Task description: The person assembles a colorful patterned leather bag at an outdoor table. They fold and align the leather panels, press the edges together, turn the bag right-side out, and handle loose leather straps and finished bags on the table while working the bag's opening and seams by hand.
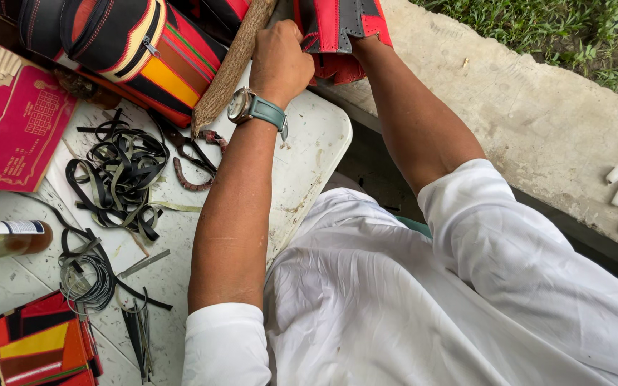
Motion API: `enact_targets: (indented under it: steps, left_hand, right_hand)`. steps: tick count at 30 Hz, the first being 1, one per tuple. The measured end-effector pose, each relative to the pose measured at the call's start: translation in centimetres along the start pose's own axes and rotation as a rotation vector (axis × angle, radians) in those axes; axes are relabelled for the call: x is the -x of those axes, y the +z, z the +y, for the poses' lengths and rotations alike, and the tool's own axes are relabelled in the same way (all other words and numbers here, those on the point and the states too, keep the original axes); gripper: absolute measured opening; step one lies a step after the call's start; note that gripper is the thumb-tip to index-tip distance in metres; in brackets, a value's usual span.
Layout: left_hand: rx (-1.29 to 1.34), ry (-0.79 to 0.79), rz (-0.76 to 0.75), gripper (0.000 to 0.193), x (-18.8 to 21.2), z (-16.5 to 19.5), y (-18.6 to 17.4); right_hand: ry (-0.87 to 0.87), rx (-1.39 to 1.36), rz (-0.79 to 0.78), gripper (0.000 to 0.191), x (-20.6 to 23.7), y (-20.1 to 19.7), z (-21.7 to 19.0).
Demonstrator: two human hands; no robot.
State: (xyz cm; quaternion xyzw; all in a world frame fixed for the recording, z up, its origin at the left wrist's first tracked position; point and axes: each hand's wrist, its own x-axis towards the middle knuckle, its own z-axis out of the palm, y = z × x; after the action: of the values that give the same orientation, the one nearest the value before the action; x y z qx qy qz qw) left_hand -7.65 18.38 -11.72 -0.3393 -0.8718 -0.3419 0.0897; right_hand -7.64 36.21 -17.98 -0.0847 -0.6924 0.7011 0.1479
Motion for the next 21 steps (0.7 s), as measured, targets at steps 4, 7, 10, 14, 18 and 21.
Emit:
enact_targets:
  steps: [4, 7, 10, 14, 18, 21]
  left_hand:
    - [0.036, -0.038, -0.024, 0.017, -0.2, 0.2, -0.1]
    - [-0.005, -0.019, -0.028, 0.014, -0.4, 0.3, 0.0]
    - [0.049, -0.025, -0.049, 0.011, -0.5, 0.1, 0.1]
    - [0.036, -0.061, -0.049, 0.014, -0.4, -0.3, 0.0]
    - [0.078, -0.042, -0.061, 0.012, -0.3, -0.6, -0.2]
    - [0.089, -0.038, -0.060, 0.015, -0.2, -0.7, -0.3]
  right_hand:
    - [0.031, -0.117, 0.016, 0.043, -0.1, -0.4, 0.1]
    - [0.044, -0.057, 0.008, 0.042, -0.3, -0.9, 0.2]
    - [0.043, 0.007, -0.009, 0.042, -0.7, -1.1, 0.3]
    - [0.035, 0.082, -0.023, 0.042, -1.0, -1.0, 0.4]
    - [0.023, 0.173, -0.034, 0.042, -0.9, -0.9, 0.3]
    - [0.006, 0.235, -0.041, 0.041, -0.8, -0.7, 0.2]
